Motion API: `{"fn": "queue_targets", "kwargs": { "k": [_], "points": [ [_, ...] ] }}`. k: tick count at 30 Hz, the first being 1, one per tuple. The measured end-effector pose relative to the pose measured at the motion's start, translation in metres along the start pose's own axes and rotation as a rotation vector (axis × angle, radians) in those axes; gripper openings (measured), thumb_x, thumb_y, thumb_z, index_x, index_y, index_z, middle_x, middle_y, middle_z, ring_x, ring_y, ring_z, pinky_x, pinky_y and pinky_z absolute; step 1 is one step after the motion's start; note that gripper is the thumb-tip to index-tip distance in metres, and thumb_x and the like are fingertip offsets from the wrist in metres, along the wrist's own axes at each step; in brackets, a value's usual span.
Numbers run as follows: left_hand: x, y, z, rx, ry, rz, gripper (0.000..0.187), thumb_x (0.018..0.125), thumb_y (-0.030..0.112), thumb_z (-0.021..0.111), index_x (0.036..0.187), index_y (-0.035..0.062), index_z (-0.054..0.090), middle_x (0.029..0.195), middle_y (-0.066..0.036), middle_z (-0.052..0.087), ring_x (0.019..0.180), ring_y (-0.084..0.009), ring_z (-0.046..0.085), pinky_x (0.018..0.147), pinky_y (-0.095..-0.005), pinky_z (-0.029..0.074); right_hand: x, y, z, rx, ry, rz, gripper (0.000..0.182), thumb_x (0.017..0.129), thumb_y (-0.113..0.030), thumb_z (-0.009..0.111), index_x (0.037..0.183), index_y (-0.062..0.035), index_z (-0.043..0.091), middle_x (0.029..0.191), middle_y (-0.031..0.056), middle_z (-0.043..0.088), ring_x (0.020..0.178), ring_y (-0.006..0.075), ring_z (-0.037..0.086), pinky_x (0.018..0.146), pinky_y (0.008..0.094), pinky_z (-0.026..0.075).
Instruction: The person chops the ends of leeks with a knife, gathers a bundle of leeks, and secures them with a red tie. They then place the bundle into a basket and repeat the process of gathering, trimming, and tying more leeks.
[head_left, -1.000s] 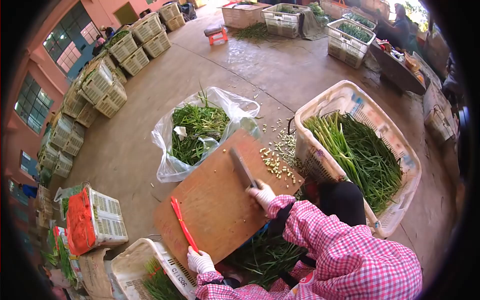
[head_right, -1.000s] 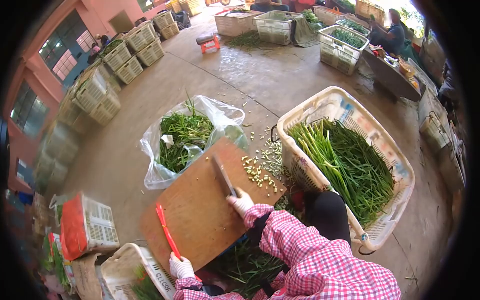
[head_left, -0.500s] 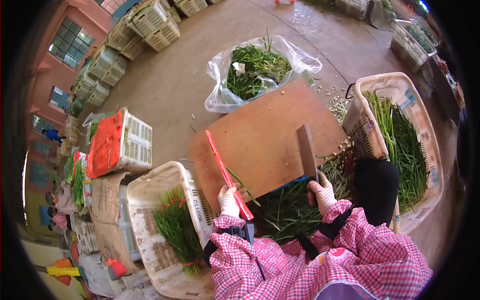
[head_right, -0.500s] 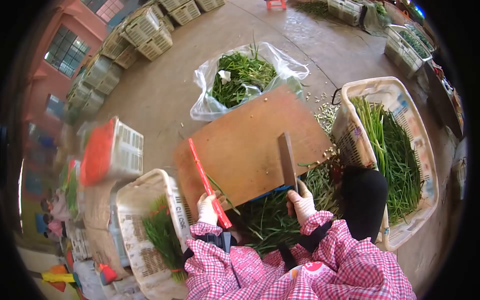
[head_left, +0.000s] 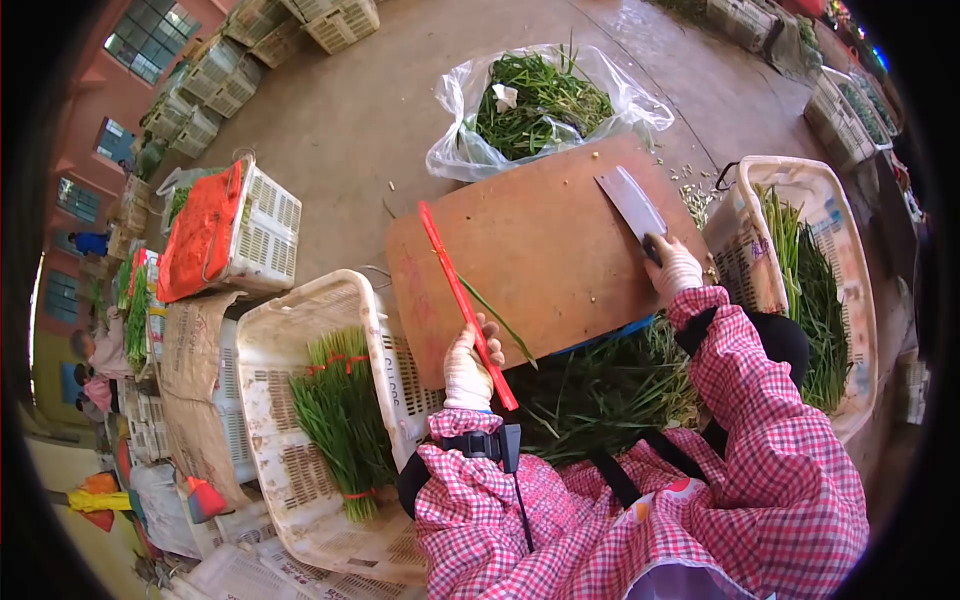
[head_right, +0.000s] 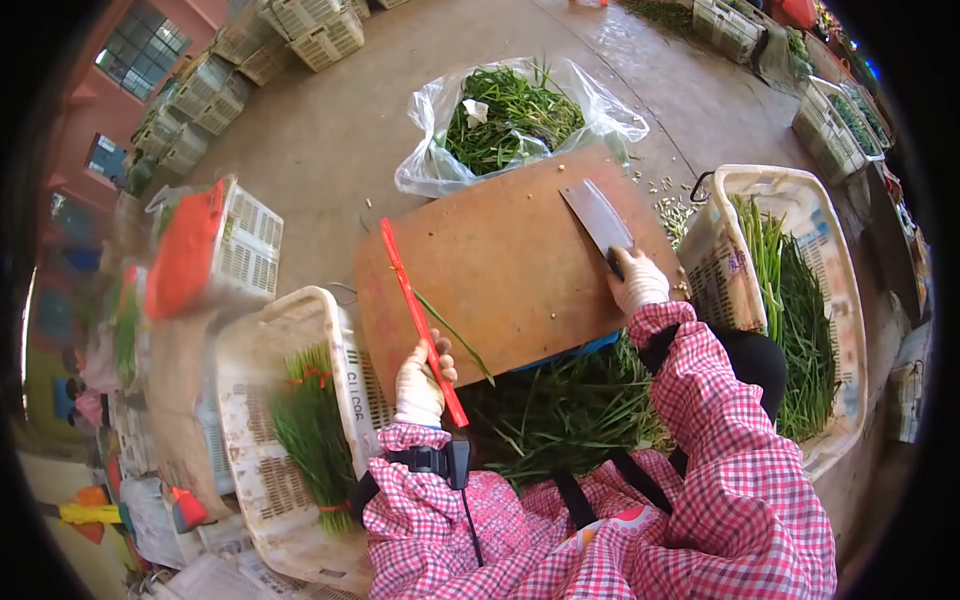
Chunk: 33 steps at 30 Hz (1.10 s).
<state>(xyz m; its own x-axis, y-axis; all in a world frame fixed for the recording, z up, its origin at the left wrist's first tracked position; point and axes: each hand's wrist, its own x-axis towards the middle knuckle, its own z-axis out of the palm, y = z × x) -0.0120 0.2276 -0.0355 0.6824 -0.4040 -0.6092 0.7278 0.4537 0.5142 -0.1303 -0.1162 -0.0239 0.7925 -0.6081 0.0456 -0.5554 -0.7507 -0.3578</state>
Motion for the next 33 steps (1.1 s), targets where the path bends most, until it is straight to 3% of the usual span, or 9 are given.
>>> {"fn": "queue_targets", "kwargs": {
  "k": [3, 5, 9, 13, 18, 21, 24, 28, 33],
  "points": [
    [0.002, -0.002, 0.003, -0.036, 0.036, 0.027, 0.026, 0.095, 0.026, 0.054, 0.114, 0.0086, 0.055, 0.095, -0.01, 0.061, 0.065, -0.0164, 0.054, 0.053, -0.0285, 0.047, -0.012, -0.034, -0.007, 0.161, 0.083, -0.118, 0.039, 0.078, -0.02, 0.069, 0.114, -0.0116, 0.06, 0.105, 0.0136, 0.063, 0.098, 0.0307, 0.061, 0.086, 0.0388, 0.049],
    [0.006, -0.008, -0.001, -0.049, 0.022, 0.096, 0.022, 0.095, 0.021, 0.054, 0.113, 0.0085, 0.057, 0.095, -0.01, 0.062, 0.066, -0.017, 0.058, 0.054, -0.0303, 0.05, -0.042, -0.059, 0.012, 0.789, -0.258, -0.035, 0.038, 0.078, -0.023, 0.072, 0.11, -0.005, 0.062, 0.099, 0.0136, 0.066, 0.094, 0.0247, 0.063, 0.086, 0.0346, 0.049],
    [0.007, -0.014, 0.001, -0.05, 0.025, 0.115, 0.021, 0.092, 0.018, 0.058, 0.112, 0.0099, 0.058, 0.093, -0.008, 0.064, 0.069, -0.0173, 0.058, 0.057, -0.0324, 0.052, -0.109, -0.12, 0.033, 1.001, -0.793, -0.003, 0.041, 0.08, -0.032, 0.072, 0.106, -0.0022, 0.064, 0.092, 0.0088, 0.067, 0.085, 0.0185, 0.063, 0.074, 0.0316, 0.051],
    [-0.004, -0.015, 0.008, -0.039, 0.017, 0.131, 0.021, 0.092, 0.016, 0.059, 0.111, 0.01, 0.06, 0.093, -0.008, 0.065, 0.074, -0.0184, 0.06, 0.062, -0.0339, 0.054, -0.122, -0.15, 0.029, 1.089, -1.074, 0.299, 0.034, 0.082, -0.032, 0.072, 0.101, -0.0055, 0.063, 0.079, 0.0014, 0.064, 0.069, 0.0113, 0.06, 0.051, 0.0258, 0.046],
    [-0.011, -0.015, 0.013, 0.054, 0.056, 0.18, 0.02, 0.09, 0.012, 0.06, 0.11, 0.0079, 0.061, 0.095, -0.009, 0.065, 0.08, -0.023, 0.063, 0.07, -0.0396, 0.056, -0.122, -0.139, 0.049, 1.147, -0.956, 0.408, 0.02, 0.085, -0.019, 0.067, 0.096, -0.0034, 0.066, 0.075, 0.0014, 0.066, 0.065, 0.0106, 0.061, 0.058, 0.0261, 0.049],
    [-0.011, -0.016, 0.012, 0.128, 0.059, 0.187, 0.019, 0.09, 0.008, 0.058, 0.109, 0.007, 0.062, 0.094, -0.012, 0.066, 0.079, -0.0247, 0.066, 0.067, -0.0406, 0.057, -0.117, -0.123, 0.047, 0.674, -0.716, -0.093, 0.027, 0.089, -0.026, 0.061, 0.099, -0.001, 0.067, 0.07, 0.0027, 0.065, 0.066, 0.0141, 0.061, 0.061, 0.0285, 0.048],
    [-0.011, -0.017, 0.015, 0.126, 0.008, 0.146, 0.019, 0.09, 0.008, 0.058, 0.109, 0.007, 0.062, 0.093, -0.013, 0.067, 0.076, -0.0241, 0.066, 0.063, -0.0377, 0.059, -0.112, -0.118, 0.036, 0.527, -0.706, -0.131, 0.032, 0.089, -0.028, 0.06, 0.105, -0.0009, 0.065, 0.079, 0.0043, 0.068, 0.074, 0.0158, 0.062, 0.066, 0.0302, 0.049],
    [-0.012, -0.021, 0.018, 0.157, 0.094, 0.156, 0.02, 0.09, 0.007, 0.058, 0.11, 0.0067, 0.062, 0.093, -0.013, 0.066, 0.077, -0.0244, 0.066, 0.064, -0.0383, 0.059, -0.113, -0.138, 0.014, 1.046, -0.925, 0.369, 0.041, 0.087, -0.03, 0.064, 0.115, -0.0001, 0.061, 0.096, 0.0055, 0.067, 0.083, 0.0163, 0.061, 0.074, 0.0316, 0.049],
    [-0.013, -0.023, 0.021, 0.189, 0.073, 0.148, 0.019, 0.09, 0.008, 0.058, 0.109, 0.0067, 0.061, 0.093, -0.012, 0.066, 0.077, -0.0249, 0.066, 0.064, -0.0391, 0.059, -0.12, -0.144, 0.034, 0.816, -0.875, 0.045, 0.029, 0.083, -0.022, 0.066, 0.102, 0.0, 0.065, 0.083, 0.0076, 0.067, 0.079, 0.0157, 0.061, 0.073, 0.0293, 0.049]
  ]
}}
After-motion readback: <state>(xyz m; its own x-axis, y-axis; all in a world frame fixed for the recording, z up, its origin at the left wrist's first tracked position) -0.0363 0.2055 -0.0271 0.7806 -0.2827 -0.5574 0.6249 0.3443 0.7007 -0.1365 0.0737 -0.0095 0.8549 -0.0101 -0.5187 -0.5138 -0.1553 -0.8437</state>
